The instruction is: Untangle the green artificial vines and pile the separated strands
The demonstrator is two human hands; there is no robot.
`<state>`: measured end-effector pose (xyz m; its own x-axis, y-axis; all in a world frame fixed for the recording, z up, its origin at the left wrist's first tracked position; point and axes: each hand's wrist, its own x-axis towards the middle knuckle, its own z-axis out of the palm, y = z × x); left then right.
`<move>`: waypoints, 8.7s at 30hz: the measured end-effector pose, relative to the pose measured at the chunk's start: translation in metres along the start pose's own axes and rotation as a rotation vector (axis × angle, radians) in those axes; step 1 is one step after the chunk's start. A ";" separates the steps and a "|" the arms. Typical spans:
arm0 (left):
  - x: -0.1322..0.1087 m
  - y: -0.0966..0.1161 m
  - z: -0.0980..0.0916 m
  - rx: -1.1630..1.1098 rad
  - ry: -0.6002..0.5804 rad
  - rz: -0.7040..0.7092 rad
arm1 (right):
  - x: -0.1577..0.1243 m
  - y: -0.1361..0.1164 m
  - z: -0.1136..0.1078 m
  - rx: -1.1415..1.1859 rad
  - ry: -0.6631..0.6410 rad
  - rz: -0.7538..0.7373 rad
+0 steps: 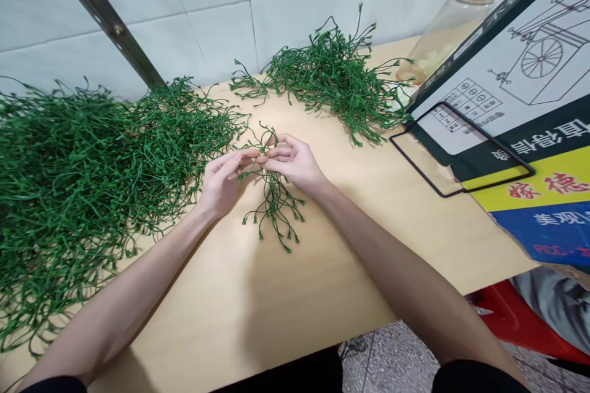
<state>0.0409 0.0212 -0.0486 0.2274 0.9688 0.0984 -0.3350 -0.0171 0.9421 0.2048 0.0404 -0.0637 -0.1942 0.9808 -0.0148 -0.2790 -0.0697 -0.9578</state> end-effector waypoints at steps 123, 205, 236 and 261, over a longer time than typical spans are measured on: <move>-0.007 -0.015 0.000 0.475 0.067 0.272 | -0.001 -0.006 0.005 0.002 0.089 0.054; -0.008 -0.011 0.003 0.908 0.094 0.521 | -0.002 -0.005 0.003 0.015 -0.001 -0.010; -0.010 -0.012 0.002 1.124 0.052 0.414 | -0.004 -0.005 0.003 0.043 0.041 -0.024; -0.010 -0.009 0.002 0.893 0.276 0.463 | 0.001 -0.004 0.001 0.156 0.006 -0.023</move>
<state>0.0437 0.0113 -0.0569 -0.0053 0.8416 0.5401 0.4874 -0.4694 0.7363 0.2048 0.0410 -0.0594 -0.1803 0.9836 0.0046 -0.4261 -0.0739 -0.9017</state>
